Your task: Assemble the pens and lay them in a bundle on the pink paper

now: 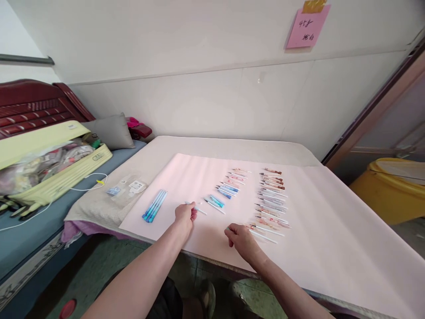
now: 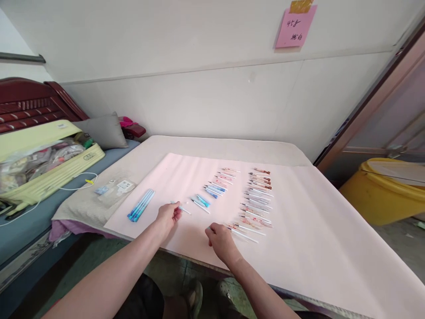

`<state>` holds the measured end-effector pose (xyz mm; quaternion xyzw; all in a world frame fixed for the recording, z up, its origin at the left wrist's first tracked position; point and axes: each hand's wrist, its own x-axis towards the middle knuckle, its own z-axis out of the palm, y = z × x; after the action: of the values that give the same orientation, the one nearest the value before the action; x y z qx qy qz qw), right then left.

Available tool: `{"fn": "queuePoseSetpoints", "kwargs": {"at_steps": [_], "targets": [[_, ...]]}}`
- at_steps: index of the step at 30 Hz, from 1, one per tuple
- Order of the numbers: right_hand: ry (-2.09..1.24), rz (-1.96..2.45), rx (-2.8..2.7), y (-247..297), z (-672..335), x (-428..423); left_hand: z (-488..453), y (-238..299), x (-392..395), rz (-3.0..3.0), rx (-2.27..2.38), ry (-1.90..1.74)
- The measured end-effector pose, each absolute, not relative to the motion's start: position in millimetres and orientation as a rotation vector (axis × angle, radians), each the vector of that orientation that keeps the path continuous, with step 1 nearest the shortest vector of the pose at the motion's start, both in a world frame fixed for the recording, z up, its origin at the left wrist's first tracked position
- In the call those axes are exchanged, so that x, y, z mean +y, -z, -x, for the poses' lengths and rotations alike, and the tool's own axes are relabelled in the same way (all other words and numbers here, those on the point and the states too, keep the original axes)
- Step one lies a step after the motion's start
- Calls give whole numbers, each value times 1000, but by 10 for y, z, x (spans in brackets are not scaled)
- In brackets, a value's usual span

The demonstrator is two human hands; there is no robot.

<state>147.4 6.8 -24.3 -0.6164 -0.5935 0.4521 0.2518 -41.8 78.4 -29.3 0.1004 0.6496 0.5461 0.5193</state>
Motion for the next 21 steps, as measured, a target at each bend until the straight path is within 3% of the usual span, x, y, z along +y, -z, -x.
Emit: {"fn": "queuePoseSetpoints", "kwargs": {"at_steps": [8,21], "targets": [[-1742,1265,-1015,198,-1519,50,443,236,766,-339,1636,-1356],[-1893,1248,-664,159,-1507,57,4,159,345,-410,1334,-1158]]}}
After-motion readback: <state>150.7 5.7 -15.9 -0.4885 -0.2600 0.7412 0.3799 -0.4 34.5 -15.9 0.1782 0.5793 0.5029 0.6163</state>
